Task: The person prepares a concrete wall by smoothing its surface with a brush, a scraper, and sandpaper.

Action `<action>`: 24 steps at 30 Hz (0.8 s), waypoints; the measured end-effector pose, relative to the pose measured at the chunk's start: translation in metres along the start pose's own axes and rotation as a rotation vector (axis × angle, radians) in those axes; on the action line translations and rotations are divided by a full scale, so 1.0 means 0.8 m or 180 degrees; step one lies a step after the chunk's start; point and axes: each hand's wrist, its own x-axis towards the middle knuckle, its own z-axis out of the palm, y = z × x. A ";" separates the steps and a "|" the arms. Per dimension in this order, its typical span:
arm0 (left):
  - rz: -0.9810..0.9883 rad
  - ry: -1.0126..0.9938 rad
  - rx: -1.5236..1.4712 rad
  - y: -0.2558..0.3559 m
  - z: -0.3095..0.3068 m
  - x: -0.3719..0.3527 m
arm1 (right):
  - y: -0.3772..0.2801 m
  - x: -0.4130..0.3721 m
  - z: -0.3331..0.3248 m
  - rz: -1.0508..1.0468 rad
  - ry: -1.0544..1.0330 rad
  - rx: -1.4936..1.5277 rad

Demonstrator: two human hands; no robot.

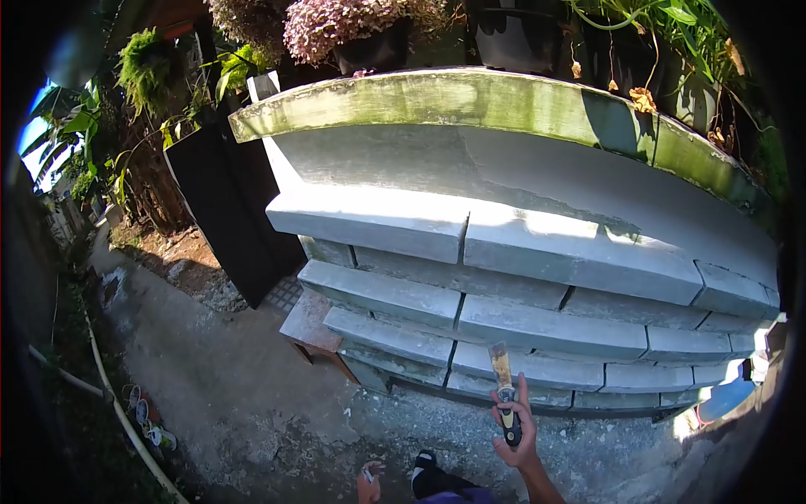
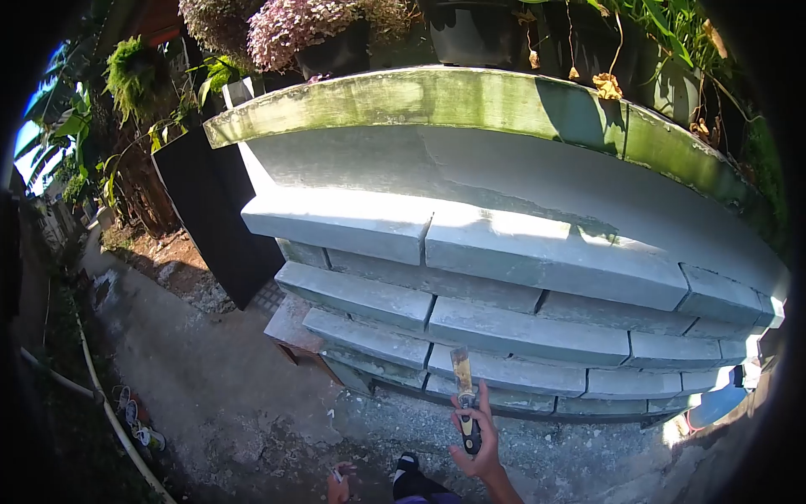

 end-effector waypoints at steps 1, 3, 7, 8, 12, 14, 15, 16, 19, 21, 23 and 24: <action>0.0013 -0.0019 0.0026 0.014 -0.007 0.027 | -0.006 0.027 0.018 -0.0124 -0.0062 0.0097; 0.0084 -0.0034 0.0234 0.035 -0.027 0.069 | -0.013 0.069 0.042 -0.0297 -0.0293 0.0487; 0.0320 -0.0117 0.0654 0.092 -0.067 0.162 | -0.034 0.143 0.090 -0.0354 -0.0473 0.0408; 0.0380 -0.0149 0.0745 0.106 -0.075 0.185 | -0.032 0.152 0.100 -0.0469 -0.0291 0.0484; 0.0809 -0.0487 0.1070 0.169 -0.084 0.282 | -0.027 0.204 0.135 -0.1296 0.0672 -0.0125; 0.1160 -0.0781 0.1230 0.204 -0.078 0.329 | -0.024 0.211 0.142 -0.1469 0.1115 -0.0643; 0.1407 -0.0963 0.1317 0.224 -0.073 0.349 | -0.017 0.207 0.149 -0.1450 0.1416 -0.0670; 0.1674 -0.1132 0.1378 0.245 -0.065 0.369 | -0.011 0.204 0.156 -0.1421 0.1714 -0.0691; 0.2570 -0.1318 0.1668 0.322 -0.029 0.432 | -0.020 0.209 0.192 -0.1531 0.2562 -0.1466; 0.3098 -0.1432 0.2016 0.374 -0.009 0.465 | -0.035 0.216 0.195 -0.1873 0.2313 -0.3654; 0.3618 -0.1600 0.2364 0.421 0.009 0.501 | -0.047 0.237 0.210 -0.1926 0.2508 -0.4496; 0.3701 -0.1663 0.2340 0.437 0.023 0.523 | -0.056 0.252 0.213 -0.1963 0.2592 -0.4919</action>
